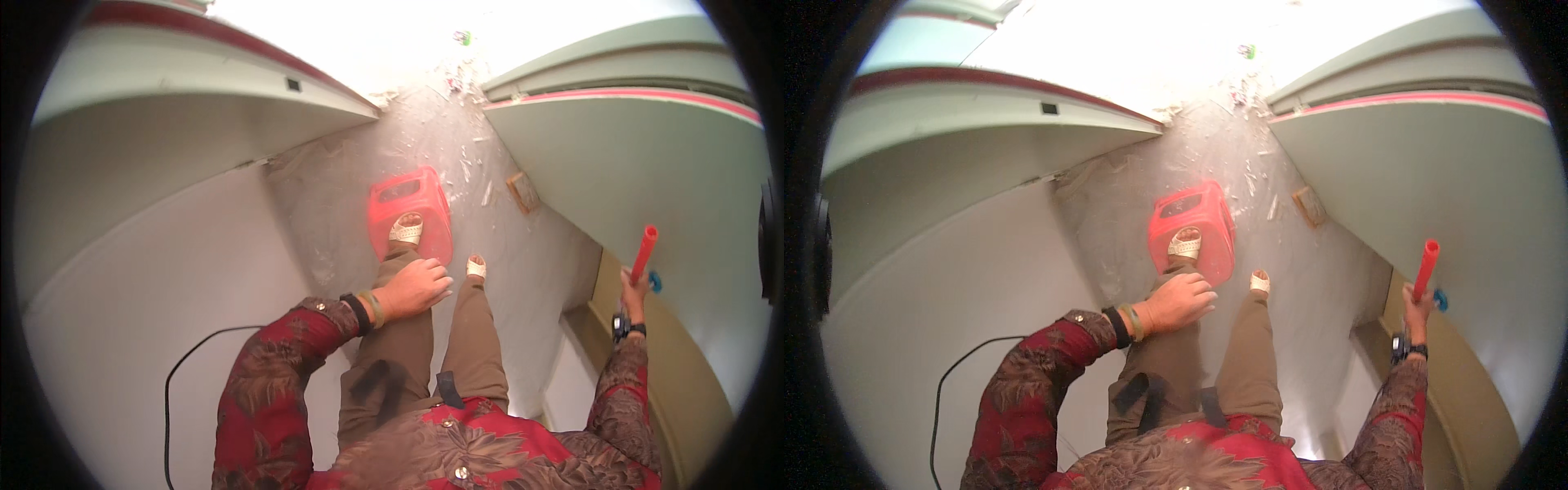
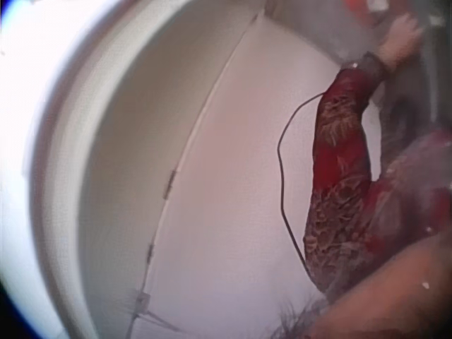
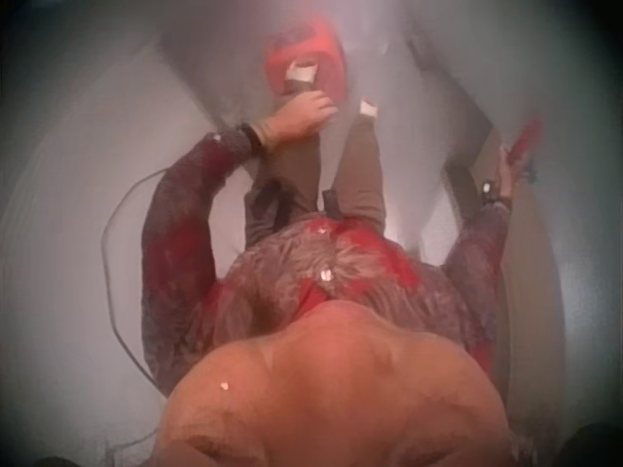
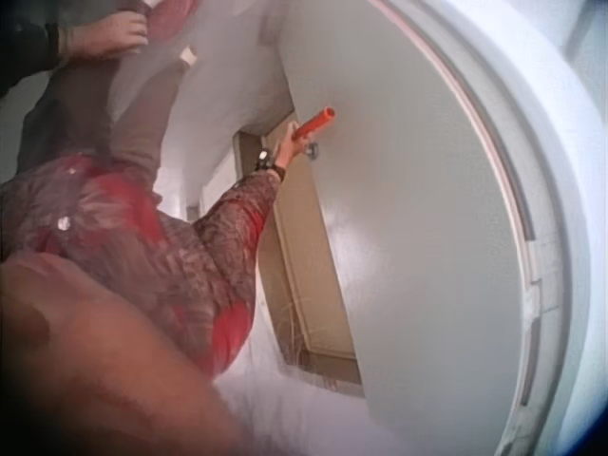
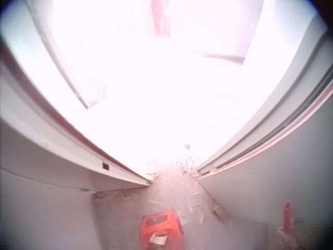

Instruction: Using a scraper tool to remove debris or old sealant from the top of a door frame while standing on a stool.

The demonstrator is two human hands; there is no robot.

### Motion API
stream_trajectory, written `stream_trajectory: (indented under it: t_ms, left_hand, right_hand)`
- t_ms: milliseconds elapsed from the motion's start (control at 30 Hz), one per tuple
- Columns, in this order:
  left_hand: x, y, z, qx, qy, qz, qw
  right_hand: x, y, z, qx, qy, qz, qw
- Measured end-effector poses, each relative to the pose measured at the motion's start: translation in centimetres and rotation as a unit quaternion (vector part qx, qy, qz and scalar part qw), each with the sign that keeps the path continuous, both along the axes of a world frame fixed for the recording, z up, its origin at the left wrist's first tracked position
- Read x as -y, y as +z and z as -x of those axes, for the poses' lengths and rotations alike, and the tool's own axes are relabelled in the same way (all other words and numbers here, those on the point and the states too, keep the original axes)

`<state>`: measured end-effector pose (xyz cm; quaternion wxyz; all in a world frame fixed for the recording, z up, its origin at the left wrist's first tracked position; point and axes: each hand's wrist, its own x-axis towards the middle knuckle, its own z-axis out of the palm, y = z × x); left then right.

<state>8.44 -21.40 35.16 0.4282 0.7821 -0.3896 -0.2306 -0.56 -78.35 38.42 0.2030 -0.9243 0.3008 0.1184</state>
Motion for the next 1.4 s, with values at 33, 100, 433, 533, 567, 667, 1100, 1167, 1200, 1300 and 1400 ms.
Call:
stream_trajectory:
  t_ms: [33, 100, 433, 533, 567, 667, 1100, 1167, 1200, 1300, 1400]
  left_hand:
    - [0.0, 0.0, -0.6, 0.017, 0.002, -0.002, 1.0]
    - [0.1, 0.3, -1.4, 0.059, 0.036, -0.013, 0.997]
    - [6.9, -0.3, -0.2, 0.344, 0.123, -0.077, 0.928]
    - [9.9, -2.3, -0.3, 0.379, 0.116, -0.086, 0.914]
    - [10.6, -2.0, -0.3, 0.348, 0.114, -0.115, 0.923]
    - [12.2, 2.4, 1.5, 0.332, 0.206, -0.097, 0.916]
    - [0.6, 2.2, 15.2, 0.219, 0.36, -0.251, 0.872]
    - [-1.9, -0.8, 18.8, 0.177, 0.436, -0.127, 0.873]
    - [-5.7, -5.6, 20.9, 0.112, 0.508, -0.234, 0.822]
    - [-8.1, -10.8, 24.9, 0.028, 0.549, -0.155, 0.821]
    - [-16.7, -17.0, 35.2, -0.335, 0.502, -0.131, 0.787]
  right_hand:
    - [-0.3, -0.2, -0.6, 0.007, 0.036, -0.004, 0.999]
    - [-1.4, -1.3, -1.1, 0.008, 0.046, 0.013, 0.999]
    - [-1.3, -4.2, -0.6, 0.113, 0.101, 0.268, 0.952]
    - [-2.8, -2.7, 0.0, 0.253, 0.156, 0.342, 0.891]
    - [-2.0, -2.7, -0.4, 0.223, 0.128, 0.286, 0.923]
    - [-4.4, 2.5, -0.8, 0.128, 0.046, 0.114, 0.984]
    - [1.7, -1.6, -3.4, 0.211, 0.153, 0.118, 0.958]
    - [3.0, -3.8, -4.6, 0.242, 0.172, 0.132, 0.946]
    - [2.4, -3.9, -5.2, 0.252, 0.178, 0.127, 0.943]
    - [4.3, -5.0, -4.2, 0.204, 0.212, 0.124, 0.948]
    - [1.0, -1.3, -4.4, 0.236, 0.342, 0.151, 0.897]
